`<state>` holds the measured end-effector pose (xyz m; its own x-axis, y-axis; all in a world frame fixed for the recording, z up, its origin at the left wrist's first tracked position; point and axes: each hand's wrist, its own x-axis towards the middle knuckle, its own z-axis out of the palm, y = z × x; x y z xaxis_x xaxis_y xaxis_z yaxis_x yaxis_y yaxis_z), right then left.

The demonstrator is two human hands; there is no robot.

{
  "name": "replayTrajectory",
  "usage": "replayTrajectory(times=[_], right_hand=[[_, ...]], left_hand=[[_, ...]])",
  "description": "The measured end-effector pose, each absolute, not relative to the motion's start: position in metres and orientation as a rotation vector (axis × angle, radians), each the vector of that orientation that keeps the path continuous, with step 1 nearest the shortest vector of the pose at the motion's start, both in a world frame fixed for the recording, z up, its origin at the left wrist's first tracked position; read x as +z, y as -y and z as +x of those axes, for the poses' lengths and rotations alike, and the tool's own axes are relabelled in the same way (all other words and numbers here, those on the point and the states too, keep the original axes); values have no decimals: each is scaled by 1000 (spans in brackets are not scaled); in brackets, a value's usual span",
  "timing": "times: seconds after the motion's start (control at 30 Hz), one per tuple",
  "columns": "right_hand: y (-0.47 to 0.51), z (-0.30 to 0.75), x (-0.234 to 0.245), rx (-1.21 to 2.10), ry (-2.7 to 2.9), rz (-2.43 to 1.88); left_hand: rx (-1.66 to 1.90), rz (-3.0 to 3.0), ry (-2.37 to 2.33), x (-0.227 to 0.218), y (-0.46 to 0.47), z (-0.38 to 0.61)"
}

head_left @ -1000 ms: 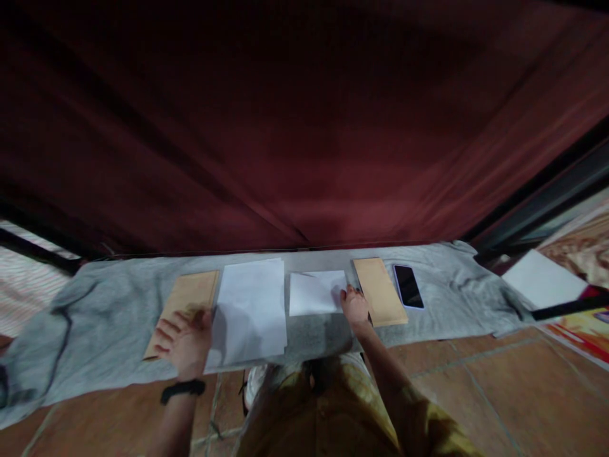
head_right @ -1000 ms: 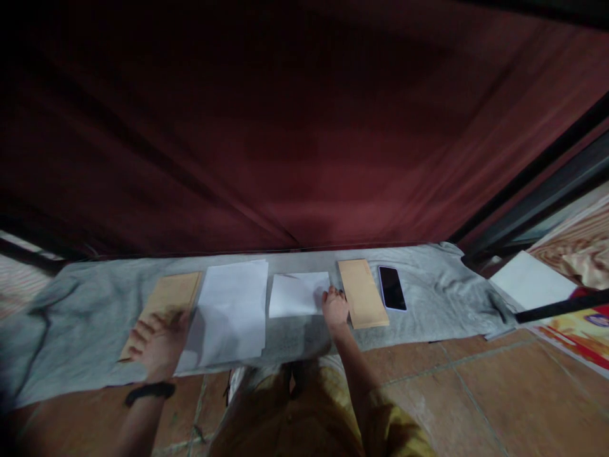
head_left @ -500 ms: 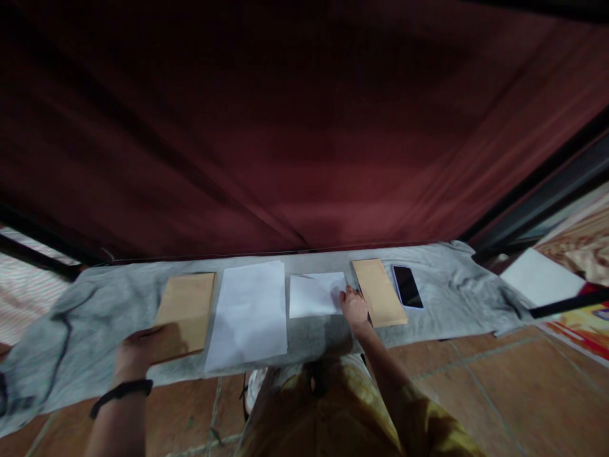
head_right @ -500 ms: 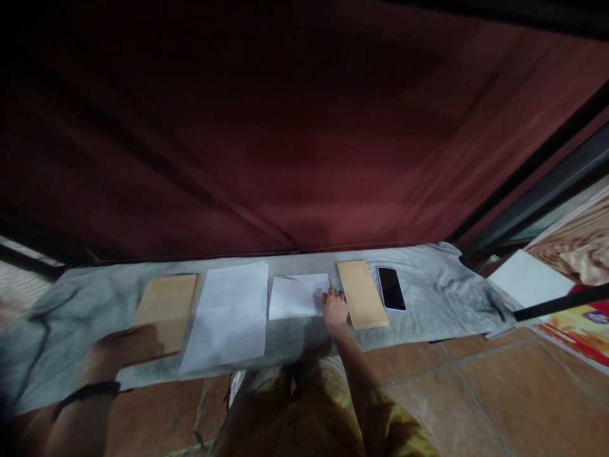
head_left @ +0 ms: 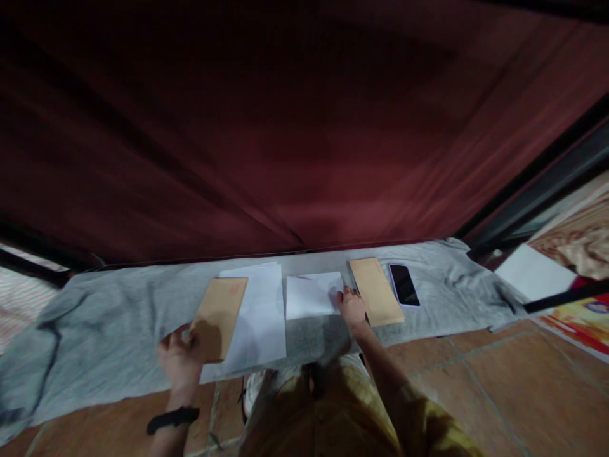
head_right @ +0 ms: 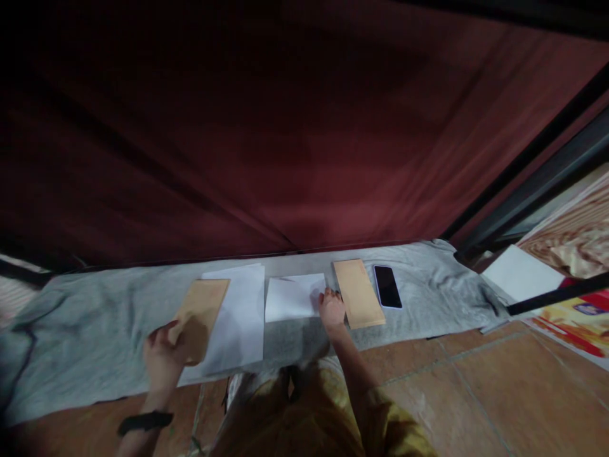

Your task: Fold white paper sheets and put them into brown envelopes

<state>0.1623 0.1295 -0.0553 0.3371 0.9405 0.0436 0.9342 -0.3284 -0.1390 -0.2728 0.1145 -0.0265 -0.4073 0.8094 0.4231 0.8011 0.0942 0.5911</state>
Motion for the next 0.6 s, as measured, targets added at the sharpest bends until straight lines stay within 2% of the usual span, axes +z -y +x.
replayTrajectory(times=[0.1, 0.33, 0.6], right_hand=[[-130, 162, -55, 63, 1723, -2456], [-130, 162, -52, 77, 1699, -2461], [-134, 165, -49, 146, 1669, -2489]], left_hand=[[1205, 1999, -2003, -31, -112, -204], [740, 2609, -1330, -37, -111, -62], [478, 2602, -1646, -71, -111, -36]])
